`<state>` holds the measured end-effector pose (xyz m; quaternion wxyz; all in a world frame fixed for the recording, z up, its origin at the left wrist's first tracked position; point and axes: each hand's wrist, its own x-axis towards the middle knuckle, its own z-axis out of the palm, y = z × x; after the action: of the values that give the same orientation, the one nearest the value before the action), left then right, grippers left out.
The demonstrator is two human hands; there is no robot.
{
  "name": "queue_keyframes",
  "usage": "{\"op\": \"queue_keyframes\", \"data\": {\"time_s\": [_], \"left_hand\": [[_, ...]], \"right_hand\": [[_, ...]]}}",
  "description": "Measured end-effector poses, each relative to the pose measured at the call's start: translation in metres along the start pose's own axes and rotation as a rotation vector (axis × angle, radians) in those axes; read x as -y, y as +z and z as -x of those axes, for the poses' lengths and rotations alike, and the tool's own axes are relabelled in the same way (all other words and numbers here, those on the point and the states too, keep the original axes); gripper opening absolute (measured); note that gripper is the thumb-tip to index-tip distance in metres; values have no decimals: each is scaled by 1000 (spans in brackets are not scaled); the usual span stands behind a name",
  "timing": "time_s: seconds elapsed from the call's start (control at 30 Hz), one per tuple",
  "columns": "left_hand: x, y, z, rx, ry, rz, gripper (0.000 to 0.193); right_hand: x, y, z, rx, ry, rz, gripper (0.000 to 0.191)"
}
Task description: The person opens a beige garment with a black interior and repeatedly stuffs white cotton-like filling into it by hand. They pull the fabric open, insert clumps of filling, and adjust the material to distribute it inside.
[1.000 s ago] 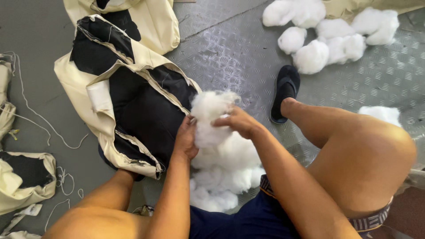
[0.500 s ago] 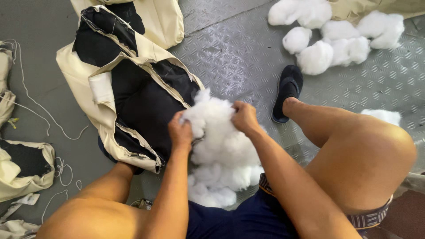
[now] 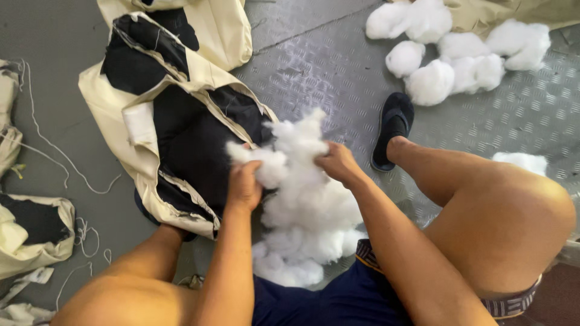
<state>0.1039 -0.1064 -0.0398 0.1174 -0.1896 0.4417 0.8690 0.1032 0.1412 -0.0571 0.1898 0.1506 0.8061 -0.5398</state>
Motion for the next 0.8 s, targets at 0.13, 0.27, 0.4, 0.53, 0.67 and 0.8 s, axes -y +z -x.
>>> {"op": "queue_keyframes", "data": {"time_s": [0.13,0.27,0.4,0.53,0.67,0.8], "left_hand": [[26,21,12,153,-127,-378,45],[31,15,9,24,-159,-511,37],[33,3,2,87,-60,-614,31],[38,-1,3,102,-64,-690,30],[31,-2,10,150,2,-641,30],[12,-2,12,264,-84,-306,34]], "right_hand": [[20,19,13,230,-103,-61,45],[38,15,21,231,-254,96,32],[46,15,26,178,-328,-34,42],[31,20,18,164,-140,36,30],[-5,15,-5,-47,-152,109,35],[-49,-10,-19,-296,-73,413,37]]}}
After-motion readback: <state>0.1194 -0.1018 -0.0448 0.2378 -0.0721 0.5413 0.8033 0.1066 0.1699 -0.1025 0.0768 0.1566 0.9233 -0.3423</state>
